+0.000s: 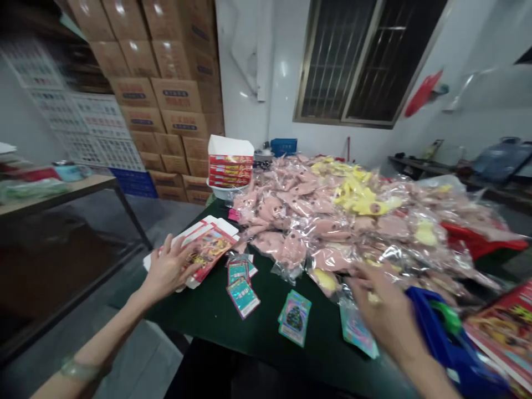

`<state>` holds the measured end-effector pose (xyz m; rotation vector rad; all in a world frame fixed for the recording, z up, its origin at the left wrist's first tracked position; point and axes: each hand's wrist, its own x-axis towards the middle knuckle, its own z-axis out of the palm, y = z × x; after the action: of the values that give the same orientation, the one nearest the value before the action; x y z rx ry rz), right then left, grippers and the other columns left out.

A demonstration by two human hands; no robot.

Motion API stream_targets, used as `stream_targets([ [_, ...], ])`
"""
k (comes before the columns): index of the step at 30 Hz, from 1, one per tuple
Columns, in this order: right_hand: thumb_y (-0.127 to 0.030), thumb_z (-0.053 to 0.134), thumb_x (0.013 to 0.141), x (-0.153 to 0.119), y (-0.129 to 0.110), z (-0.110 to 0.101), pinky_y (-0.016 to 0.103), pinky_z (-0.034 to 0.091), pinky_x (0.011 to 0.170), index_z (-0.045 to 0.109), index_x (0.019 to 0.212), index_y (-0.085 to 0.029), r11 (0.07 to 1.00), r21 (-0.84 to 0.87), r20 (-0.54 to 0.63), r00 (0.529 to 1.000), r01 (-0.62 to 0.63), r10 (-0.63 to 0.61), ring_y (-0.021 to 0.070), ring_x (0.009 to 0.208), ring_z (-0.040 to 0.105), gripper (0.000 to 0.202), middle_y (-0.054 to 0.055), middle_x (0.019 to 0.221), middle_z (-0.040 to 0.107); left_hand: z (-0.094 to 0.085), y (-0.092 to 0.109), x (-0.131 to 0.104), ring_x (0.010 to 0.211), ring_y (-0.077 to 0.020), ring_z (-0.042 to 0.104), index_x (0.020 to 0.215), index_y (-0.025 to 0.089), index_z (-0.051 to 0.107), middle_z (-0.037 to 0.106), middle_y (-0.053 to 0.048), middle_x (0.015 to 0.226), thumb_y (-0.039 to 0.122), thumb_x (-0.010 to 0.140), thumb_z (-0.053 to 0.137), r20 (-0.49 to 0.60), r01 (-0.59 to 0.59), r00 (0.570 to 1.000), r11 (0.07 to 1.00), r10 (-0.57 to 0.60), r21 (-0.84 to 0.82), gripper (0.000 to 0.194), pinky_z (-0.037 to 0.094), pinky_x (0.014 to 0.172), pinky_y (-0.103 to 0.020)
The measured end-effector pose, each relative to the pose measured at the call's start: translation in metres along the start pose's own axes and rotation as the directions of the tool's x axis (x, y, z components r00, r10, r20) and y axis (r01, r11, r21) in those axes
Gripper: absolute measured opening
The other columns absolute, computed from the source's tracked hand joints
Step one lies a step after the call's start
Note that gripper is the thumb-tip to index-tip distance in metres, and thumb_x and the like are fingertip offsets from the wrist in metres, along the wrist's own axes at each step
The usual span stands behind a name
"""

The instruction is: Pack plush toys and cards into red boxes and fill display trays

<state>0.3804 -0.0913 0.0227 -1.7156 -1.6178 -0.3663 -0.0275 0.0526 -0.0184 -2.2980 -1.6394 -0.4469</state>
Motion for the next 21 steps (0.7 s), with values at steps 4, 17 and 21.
stream_targets([
  [4, -0.024, 0.034, 0.092, 0.06, -0.131, 0.127, 0.035, 0.048, 0.088, 0.051, 0.119, -0.02, 0.941, 0.305, 0.383, 0.887, 0.143, -0.259, 0.02, 0.103, 0.06, 0.032, 0.009, 0.115, 0.063, 0.022, -0.012, -0.012, 0.127, -0.048, 0.032, 0.134, 0.019, 0.045, 0.041, -0.022, 0.139, 0.047, 0.088, 0.04, 0.022, 0.058, 0.998, 0.994, -0.06, 0.088, 0.054, 0.034, 0.089, -0.063],
  [17, -0.031, 0.049, 0.083, 0.117, -0.242, 0.19, 0.034, 0.043, 0.075, 0.062, 0.09, -0.015, 0.97, 0.24, 0.418, 0.905, -0.024, -0.082, 0.0238, 0.086, 0.059, 0.022, 0.011, 0.089, 0.065, 0.016, -0.003, -0.03, 0.122, -0.0412, 0.044, 0.136, 0.004, 0.033, 0.044, -0.029, 0.135, 0.054, 0.084, 0.045, -0.224, 0.098, 0.966, 0.986, -0.127, -0.138, 0.073, 0.035, 0.092, -0.059],
  [21, -0.031, 0.054, 0.08, 0.104, -0.224, 0.135, 0.021, 0.041, 0.059, 0.059, 0.075, -0.018, 0.906, 0.424, 0.447, 0.874, -0.019, -0.191, 0.0115, 0.064, 0.054, 0.016, -0.002, 0.069, 0.06, -0.004, 0.021, -0.036, 0.107, -0.0334, 0.058, 0.135, 0.008, 0.034, 0.056, -0.025, 0.123, 0.044, 0.085, 0.051, -0.395, -0.008, 0.909, 0.944, -0.13, -0.331, 0.063, 0.045, 0.087, -0.048],
])
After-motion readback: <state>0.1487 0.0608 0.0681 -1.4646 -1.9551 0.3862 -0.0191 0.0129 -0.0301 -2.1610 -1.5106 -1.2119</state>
